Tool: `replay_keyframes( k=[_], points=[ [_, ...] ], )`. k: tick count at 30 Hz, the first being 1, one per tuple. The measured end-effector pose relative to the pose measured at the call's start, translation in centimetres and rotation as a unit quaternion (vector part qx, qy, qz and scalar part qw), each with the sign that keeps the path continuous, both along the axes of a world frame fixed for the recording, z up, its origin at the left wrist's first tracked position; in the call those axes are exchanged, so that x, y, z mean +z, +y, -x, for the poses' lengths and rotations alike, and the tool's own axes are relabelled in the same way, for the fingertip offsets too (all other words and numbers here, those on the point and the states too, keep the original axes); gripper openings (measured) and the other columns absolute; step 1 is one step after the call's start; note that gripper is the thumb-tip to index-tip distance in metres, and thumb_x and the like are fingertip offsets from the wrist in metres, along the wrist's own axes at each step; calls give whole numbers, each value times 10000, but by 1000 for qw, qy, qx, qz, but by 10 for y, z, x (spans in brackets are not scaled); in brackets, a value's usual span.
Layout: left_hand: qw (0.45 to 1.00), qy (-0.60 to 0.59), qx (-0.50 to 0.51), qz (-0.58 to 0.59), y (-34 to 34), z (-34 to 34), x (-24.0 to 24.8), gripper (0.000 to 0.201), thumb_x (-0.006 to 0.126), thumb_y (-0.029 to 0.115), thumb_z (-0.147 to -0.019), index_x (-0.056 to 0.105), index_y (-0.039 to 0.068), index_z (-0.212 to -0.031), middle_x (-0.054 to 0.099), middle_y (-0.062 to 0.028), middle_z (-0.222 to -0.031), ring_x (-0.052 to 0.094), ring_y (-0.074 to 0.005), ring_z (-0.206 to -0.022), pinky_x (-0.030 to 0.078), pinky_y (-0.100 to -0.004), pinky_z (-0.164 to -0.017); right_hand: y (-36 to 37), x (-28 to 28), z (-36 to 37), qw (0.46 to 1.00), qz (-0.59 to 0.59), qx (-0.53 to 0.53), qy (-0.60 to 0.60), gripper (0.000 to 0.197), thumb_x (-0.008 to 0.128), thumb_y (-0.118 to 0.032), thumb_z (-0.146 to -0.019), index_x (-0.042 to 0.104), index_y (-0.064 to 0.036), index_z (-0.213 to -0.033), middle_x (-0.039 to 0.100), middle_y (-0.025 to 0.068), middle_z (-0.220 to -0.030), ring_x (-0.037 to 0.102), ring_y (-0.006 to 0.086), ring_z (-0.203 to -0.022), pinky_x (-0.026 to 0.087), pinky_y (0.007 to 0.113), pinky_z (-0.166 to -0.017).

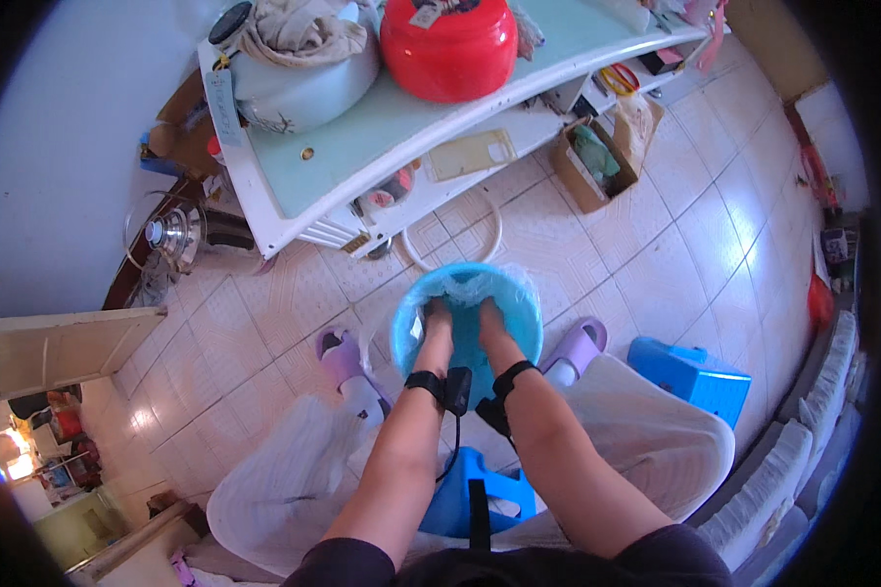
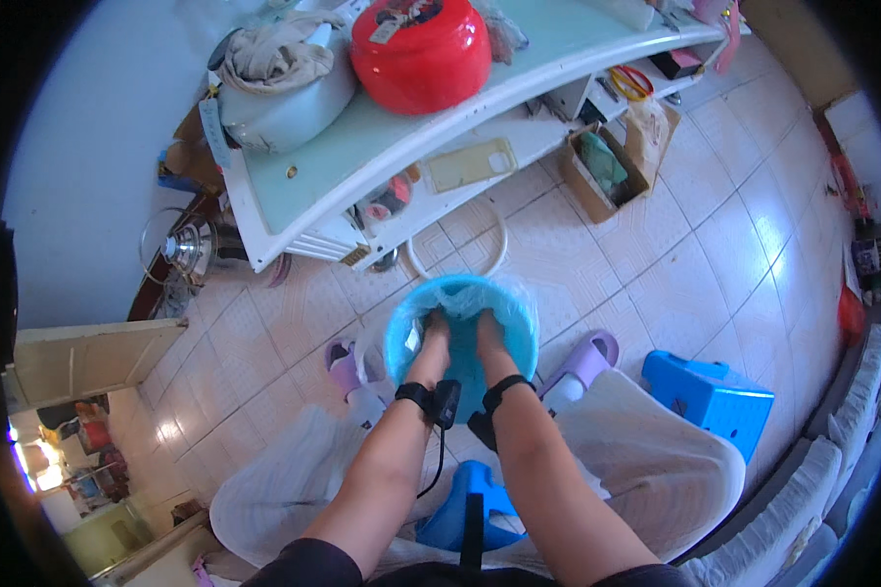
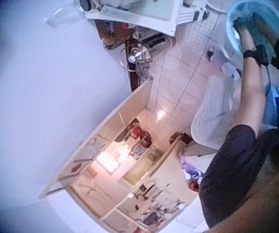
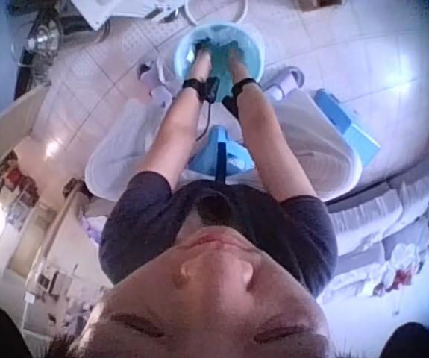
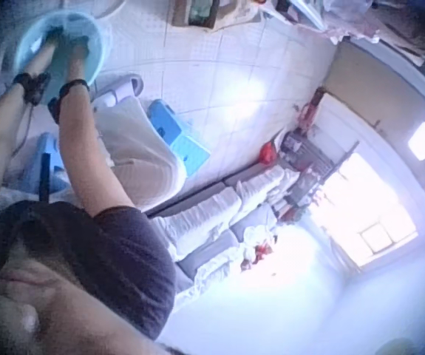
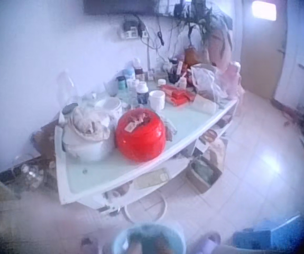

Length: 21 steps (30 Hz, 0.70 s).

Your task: The recorder cleans a washcloth in the sink and then prepares a trash bin with a new liner.

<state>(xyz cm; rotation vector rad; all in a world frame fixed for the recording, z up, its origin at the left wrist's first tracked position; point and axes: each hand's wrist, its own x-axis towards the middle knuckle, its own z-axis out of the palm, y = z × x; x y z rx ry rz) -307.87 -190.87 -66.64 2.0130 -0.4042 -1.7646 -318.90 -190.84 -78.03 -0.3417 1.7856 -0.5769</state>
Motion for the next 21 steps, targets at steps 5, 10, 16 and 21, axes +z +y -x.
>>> replay_keyframes(
  k=[5, 10, 16, 21],
  points=[
    [980, -69, -141, 120, 44, -26, -61, 627, 369, 504, -933, 395, 59, -1373, 560, -193, -1227, 585, -289, -1059, 473, -395, -836, -11, -15, -4, 978, 10, 206, 27, 504, 512, -318, -886, 477, -43, -1307, 544, 151, -1247, 506, 288, -1165, 393, 399, -979],
    [893, -220, -283, 272, 7, -27, 10, 230, 578, 192, -822, 702, 1, -855, 681, -184, -915, 660, -330, -861, 508, -418, -765, 8, 121, -7, 980, -1, -51, -194, 317, 588, -204, -873, 586, -33, -1140, 637, 118, -980, 591, 202, -958, 471, 377, -826],
    [601, -405, -305, 618, -42, -9, 152, 382, 713, 178, -763, 615, 43, -1107, 639, -129, -926, 607, -300, -879, 483, -417, -808, 59, 229, 35, 938, 331, -3, 105, 315, 716, -142, -792, 547, 35, -989, 583, 71, -805, 560, 145, -768, 472, 286, -691],
    [669, -281, -355, 589, -73, -36, 106, 274, 689, 193, -791, 651, 9, -990, 645, -134, -913, 600, -304, -906, 473, -401, -814, 114, 205, 41, 959, 256, 8, 126, 309, 676, -235, -863, 497, 15, -897, 533, 49, -709, 573, 137, -605, 481, 281, -530]
  ],
)
